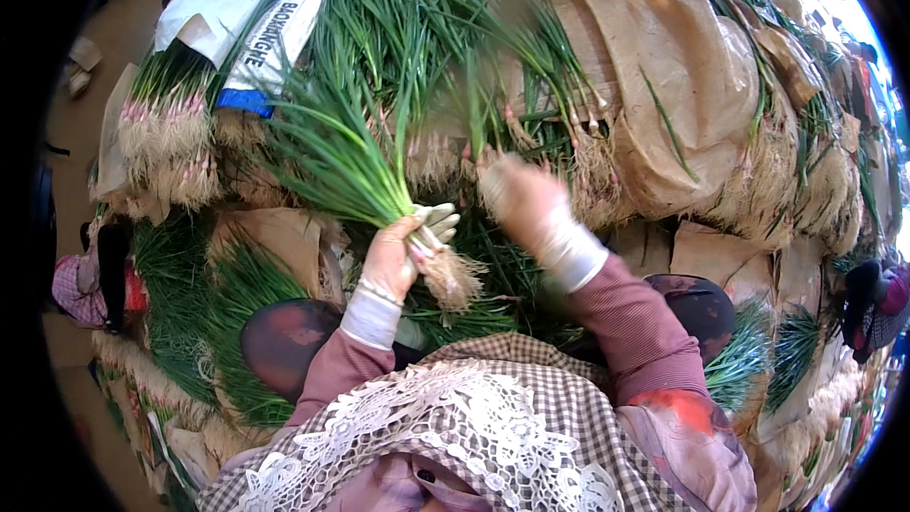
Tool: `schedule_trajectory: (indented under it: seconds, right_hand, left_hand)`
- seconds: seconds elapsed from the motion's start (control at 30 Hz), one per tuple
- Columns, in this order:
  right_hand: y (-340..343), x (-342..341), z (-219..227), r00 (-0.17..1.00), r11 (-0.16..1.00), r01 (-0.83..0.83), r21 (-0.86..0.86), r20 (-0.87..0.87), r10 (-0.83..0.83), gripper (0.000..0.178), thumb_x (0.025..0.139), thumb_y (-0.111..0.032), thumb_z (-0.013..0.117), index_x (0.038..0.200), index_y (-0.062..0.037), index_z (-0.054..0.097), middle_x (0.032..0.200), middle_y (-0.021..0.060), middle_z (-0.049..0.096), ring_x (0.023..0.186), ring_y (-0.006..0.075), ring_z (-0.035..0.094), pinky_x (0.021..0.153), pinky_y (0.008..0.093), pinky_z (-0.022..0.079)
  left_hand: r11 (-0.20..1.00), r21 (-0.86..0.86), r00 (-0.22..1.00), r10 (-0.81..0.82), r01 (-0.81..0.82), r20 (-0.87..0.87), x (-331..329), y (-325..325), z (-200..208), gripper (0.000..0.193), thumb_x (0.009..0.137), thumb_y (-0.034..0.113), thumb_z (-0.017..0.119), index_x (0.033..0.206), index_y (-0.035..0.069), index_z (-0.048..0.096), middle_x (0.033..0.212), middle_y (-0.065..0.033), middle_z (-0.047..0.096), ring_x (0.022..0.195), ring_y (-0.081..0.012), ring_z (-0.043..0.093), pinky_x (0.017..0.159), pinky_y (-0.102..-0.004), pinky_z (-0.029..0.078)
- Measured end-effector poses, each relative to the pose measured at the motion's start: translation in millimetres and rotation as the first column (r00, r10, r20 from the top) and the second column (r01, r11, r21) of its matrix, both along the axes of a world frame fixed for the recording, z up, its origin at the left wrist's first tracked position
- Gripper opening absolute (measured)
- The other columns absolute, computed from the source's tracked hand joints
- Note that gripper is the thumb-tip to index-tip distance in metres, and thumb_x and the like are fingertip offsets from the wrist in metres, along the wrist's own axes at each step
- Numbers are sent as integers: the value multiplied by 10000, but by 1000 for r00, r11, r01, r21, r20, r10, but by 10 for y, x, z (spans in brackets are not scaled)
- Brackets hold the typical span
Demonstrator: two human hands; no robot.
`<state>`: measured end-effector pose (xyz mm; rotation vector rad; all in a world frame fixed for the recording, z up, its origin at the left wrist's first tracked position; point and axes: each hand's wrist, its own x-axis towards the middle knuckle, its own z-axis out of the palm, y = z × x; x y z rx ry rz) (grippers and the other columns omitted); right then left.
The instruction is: The person sorts through green onions by hand, separating individual stalks from a pile on the floor and grouping them together.
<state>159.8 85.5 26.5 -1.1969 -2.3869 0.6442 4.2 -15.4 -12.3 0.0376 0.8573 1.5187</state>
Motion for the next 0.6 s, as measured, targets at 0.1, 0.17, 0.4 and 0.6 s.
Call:
schedule_trajectory:
  seconds: [0.1, 0.17, 0.4, 0.6]
  right_hand:
    - [-349, -164, -292, 907, 928, -338, -155, 208, 365, 255, 816, -314, 428, 873, -93, 541, 692, 86, 568, 693, 213, 562, 623, 312, 434]
    - [-247, -154, -726, 911, 793, -270, -546, -412, 27, 381, 810, -406, 419, 891, -49, 525, 625, 48, 535, 623, 182, 525, 599, 284, 419]
    - [-124, -632, -651, 645, 269, -518, -812, -578, -500, 271, 843, -283, 424, 905, -34, 509, 532, -31, 444, 446, 39, 368, 386, 165, 295]
    - [15, -464, -905, 952, 869, 182, -460, 302, -39, 335, 825, -345, 361, 926, -84, 545, 906, 143, 566, 834, 303, 538, 732, 383, 409]
  left_hand:
    - [991, 6, 991, -137, 137, -7, 22, -16, -153, 215, 806, 71, 408, 957, -68, 473, 897, -171, 565, 789, -230, 573, 625, -288, 489]
    - [996, -87, 998, -30, 35, 58, 146, -6, -45, 211, 816, 92, 409, 946, -59, 478, 873, -158, 569, 783, -222, 573, 647, -307, 486]
    - [999, 33, 982, 8, -14, 190, 146, -55, -78, 128, 808, 129, 463, 860, 19, 501, 679, -46, 511, 577, -160, 490, 564, -298, 443]
    - [989, 123, 981, 54, -78, 188, 134, -80, -148, 75, 798, 125, 482, 794, 50, 472, 661, -42, 489, 561, -158, 465, 551, -299, 417]
